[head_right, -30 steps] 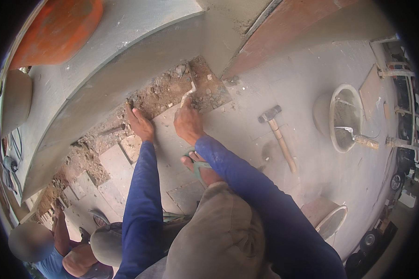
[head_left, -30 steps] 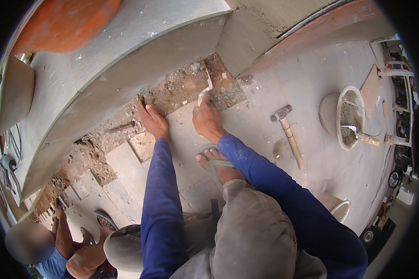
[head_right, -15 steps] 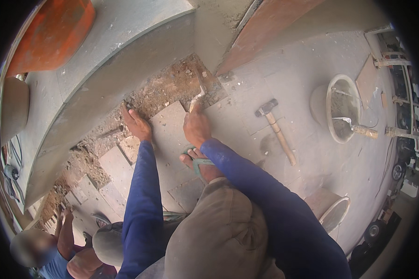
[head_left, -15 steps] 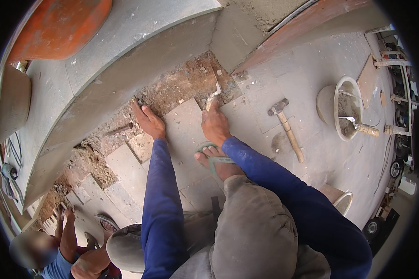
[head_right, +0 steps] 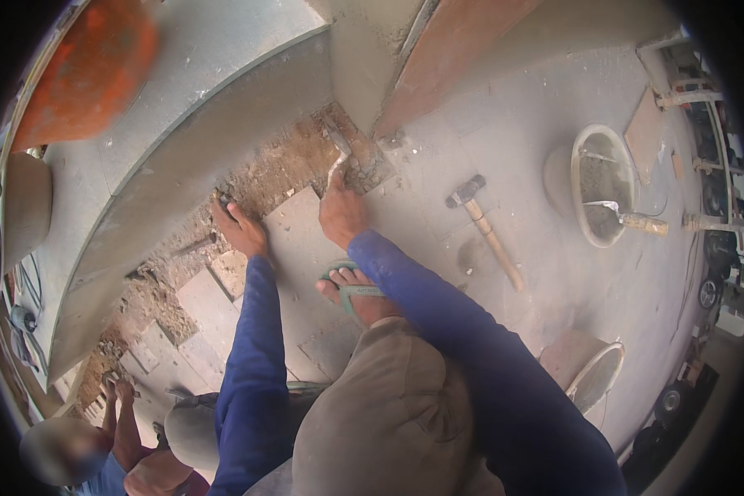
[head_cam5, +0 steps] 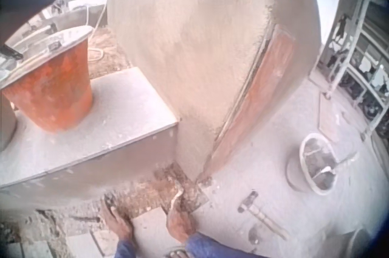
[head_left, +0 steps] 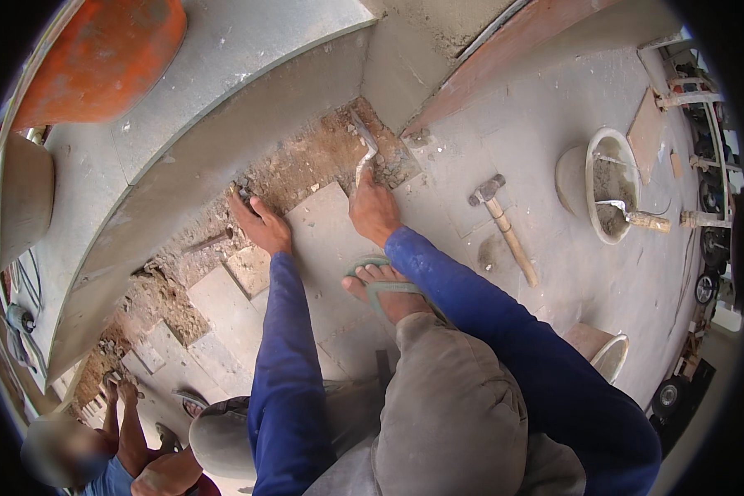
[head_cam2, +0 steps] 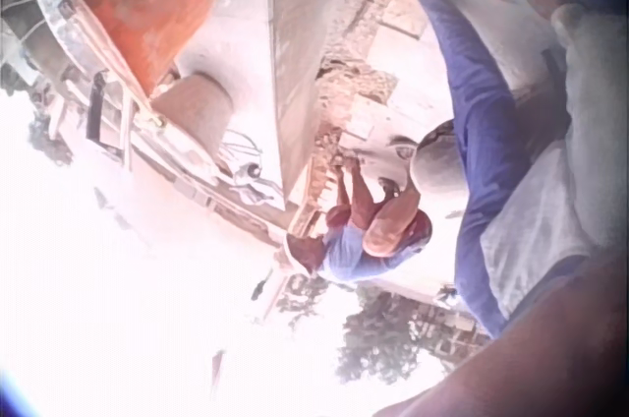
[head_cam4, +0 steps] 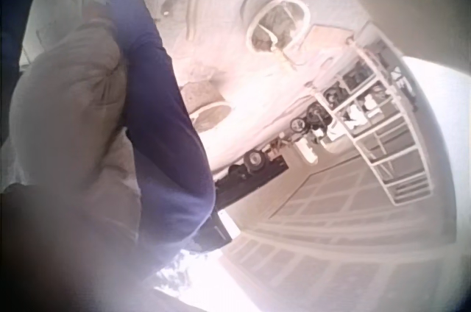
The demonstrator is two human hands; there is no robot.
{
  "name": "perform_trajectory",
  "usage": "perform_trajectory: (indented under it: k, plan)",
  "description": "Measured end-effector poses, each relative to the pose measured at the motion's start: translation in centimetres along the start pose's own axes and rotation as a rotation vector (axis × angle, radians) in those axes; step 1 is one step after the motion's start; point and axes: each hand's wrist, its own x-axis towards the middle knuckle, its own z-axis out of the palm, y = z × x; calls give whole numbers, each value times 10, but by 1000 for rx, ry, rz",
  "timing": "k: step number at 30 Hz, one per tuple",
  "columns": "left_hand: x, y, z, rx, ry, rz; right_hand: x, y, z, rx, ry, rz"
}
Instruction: The person is laying floor tiles in an outdoor area. They use a trowel to spread mortar and a hammer to tap the tiles into place, working alongside another person who is also laying tiles.
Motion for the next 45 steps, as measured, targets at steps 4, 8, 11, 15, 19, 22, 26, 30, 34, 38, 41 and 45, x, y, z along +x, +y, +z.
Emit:
perform_trajectory:
  k: [4, 8, 11, 15, 19, 22, 26, 30, 34, 38, 41, 45]
  plan:
    - [6, -4, -11, 14, 16, -4, -20, -30, -8, 0, -67, -58]
    - [3, 2, -8, -27, 15, -10, -7, -20, -12, 61, 8, -34]
    - [2, 4, -6, -43, 20, -17, -20, -44, 17, 62, -77, -46]
    - [3, 4, -8, -91, 29, -34, -45, -81, 41, 85, -202, -153]
    - [4, -1, -11, -142, 31, -34, -62, -93, 47, 100, -287, -242]
    - [4, -4, -16, -152, 31, -35, -54, -87, 29, 132, -120, -155]
    - [4, -2, -12, -162, -3, -17, -58, -89, 44, 125, -179, -141]
    - [8, -3, -18, -190, 27, -43, -77, -95, 43, 150, -327, -197]
    - [5, 2, -18, -266, 4, -71, -50, -74, 53, 309, -53, 11]
    - [4, 2, -18, -313, -18, -121, -59, -90, 60, 282, -234, -85]
    - [11, -15, -20, -366, 17, -122, -72, -104, 66, 305, -365, -125]
    - [6, -17, -30, -319, 13, -78, -63, -79, 38, 223, -155, -89]
